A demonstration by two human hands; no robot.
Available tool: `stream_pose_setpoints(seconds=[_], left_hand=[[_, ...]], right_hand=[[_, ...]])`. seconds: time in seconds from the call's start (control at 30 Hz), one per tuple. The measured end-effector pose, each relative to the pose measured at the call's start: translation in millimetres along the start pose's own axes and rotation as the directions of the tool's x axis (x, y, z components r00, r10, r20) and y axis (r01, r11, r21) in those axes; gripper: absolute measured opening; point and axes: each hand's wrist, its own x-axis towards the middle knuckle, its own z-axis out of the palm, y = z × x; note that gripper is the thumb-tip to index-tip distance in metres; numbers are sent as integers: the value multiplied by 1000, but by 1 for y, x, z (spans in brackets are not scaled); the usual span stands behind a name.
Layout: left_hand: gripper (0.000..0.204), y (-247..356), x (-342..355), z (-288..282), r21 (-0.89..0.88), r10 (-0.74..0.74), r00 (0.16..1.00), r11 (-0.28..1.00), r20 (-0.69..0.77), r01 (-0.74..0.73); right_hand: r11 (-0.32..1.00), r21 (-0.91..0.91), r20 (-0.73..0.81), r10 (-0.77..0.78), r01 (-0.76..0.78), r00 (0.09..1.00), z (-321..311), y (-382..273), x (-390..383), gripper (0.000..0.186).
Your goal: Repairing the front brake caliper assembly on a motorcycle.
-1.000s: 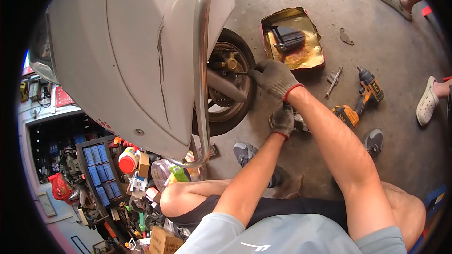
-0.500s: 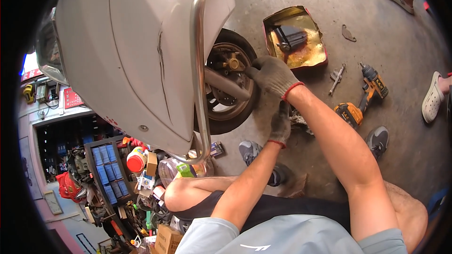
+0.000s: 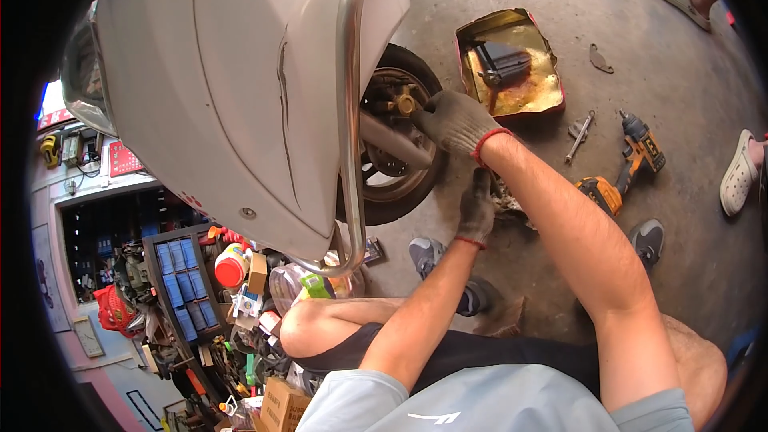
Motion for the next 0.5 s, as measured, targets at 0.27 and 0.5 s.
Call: stream_pose_setpoints(seconds=[0.27, 0.5], left_hand=[[55, -19, -3, -8, -71, -3, 999, 997, 44, 6], [56, 13, -16, -5, -131, -34, 995, 990, 95, 46]], right_hand=[[985, -127, -20, -118, 115, 993, -2, -17, -2, 34], [970, -184, 42, -156, 162, 987, -9, -13, -6, 34]])
